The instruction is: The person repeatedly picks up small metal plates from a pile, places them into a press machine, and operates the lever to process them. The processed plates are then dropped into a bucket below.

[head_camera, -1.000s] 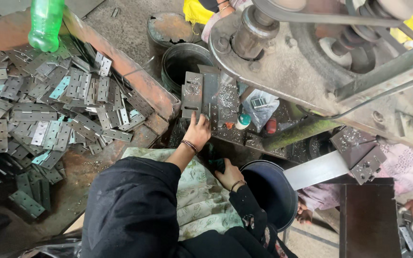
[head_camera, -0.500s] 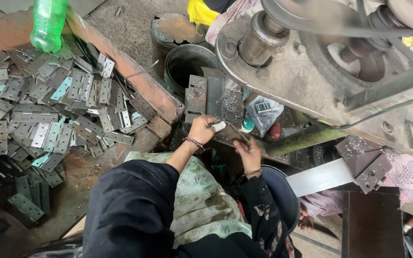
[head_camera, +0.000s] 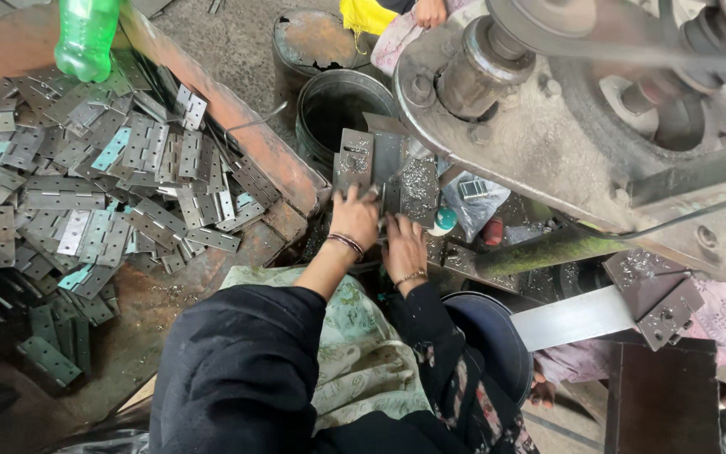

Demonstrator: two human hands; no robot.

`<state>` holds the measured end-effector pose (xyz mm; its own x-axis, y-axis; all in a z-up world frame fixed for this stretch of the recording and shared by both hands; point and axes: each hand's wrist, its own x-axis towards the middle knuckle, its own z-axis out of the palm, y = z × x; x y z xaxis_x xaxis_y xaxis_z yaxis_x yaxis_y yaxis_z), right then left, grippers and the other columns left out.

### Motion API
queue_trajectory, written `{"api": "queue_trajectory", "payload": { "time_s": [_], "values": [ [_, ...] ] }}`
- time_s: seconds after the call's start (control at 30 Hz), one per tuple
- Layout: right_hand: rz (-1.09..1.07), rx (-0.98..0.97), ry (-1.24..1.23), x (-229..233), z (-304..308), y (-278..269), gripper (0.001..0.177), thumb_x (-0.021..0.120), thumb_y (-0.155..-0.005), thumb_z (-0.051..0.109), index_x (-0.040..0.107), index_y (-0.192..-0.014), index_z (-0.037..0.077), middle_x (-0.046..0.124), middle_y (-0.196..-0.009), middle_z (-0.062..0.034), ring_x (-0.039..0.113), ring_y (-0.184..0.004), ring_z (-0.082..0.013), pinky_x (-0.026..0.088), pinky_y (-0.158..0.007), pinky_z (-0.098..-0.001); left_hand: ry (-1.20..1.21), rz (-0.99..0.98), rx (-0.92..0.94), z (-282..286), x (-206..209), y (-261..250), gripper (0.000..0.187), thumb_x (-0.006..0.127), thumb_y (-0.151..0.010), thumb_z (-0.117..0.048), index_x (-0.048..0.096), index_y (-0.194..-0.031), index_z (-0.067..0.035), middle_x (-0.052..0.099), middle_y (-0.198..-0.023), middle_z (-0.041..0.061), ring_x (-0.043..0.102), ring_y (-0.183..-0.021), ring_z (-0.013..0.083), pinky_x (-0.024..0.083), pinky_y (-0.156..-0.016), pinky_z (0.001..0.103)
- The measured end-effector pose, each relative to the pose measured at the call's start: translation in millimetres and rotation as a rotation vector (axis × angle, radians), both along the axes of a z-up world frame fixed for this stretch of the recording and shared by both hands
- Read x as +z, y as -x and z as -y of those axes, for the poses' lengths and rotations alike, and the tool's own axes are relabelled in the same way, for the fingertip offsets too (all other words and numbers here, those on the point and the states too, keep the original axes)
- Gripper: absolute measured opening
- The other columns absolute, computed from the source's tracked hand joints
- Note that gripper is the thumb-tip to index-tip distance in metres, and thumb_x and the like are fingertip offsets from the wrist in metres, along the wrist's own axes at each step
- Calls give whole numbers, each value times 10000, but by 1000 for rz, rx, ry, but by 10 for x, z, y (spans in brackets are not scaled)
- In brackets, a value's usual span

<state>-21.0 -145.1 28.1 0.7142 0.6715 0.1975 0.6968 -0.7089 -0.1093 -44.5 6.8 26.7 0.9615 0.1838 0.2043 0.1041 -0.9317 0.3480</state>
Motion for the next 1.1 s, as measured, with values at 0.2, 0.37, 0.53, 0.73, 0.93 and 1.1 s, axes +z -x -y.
{"api": "queue_trajectory", "payload": {
  "time_s": [0.2,0.37,0.53,0.73,0.93,1.1],
  "values": [
    [-127,-102,23,-162,614,472,745,763,-817,284,460,-1469,91,561,-1366,-155,532,-1235,-379,478,-1005,-469,-230,-190,-78,215,-20,-16,376,540,-951,-356,748,-1177,-139,507,-1495,91,285,-1471,412,172,-1124,756],
    [-506,-283,92,-596,1065,758,798,703,-890,422,343,-1531,113,653,-1216,-265,649,-1071,-437,549,-858,-521,-285,-239,-37,243,13,-111,331,539,-980,-275,747,-1203,-148,563,-1438,93,303,-1477,424,167,-1144,757],
    [-534,-349,40,-1216,1132,798,764,677,-906,446,354,-1536,159,721,-1056,-257,697,-925,-469,570,-774,-533,-206,-164,6,243,-33,-169,376,523,-1002,-360,762,-1156,-115,570,-1425,94,315,-1468,410,173,-1158,740],
    [-538,-319,-8,-1401,1219,773,769,704,-918,431,356,-1533,129,718,-1075,-279,681,-942,-485,556,-781,-542,-233,-99,22,251,-259,-175,353,521,-982,-291,758,-1164,-105,576,-1420,87,322,-1454,407,186,-1146,737],
    [-591,-271,105,-934,1333,626,817,714,-848,400,354,-1529,130,732,-1026,-268,728,-925,-434,594,-778,-516,-195,-81,47,245,-355,-348,379,501,-983,-290,748,-1191,-92,575,-1414,81,318,-1460,402,192,-1158,738],
    [-584,-366,79,-1156,1249,705,832,735,-863,402,337,-1554,166,722,-995,-282,696,-927,-465,565,-792,-542,-222,-126,51,156,-229,-445,365,499,-989,-265,739,-1223,-119,545,-1468,74,298,-1486,390,186,-1155,739]
  ]
}}
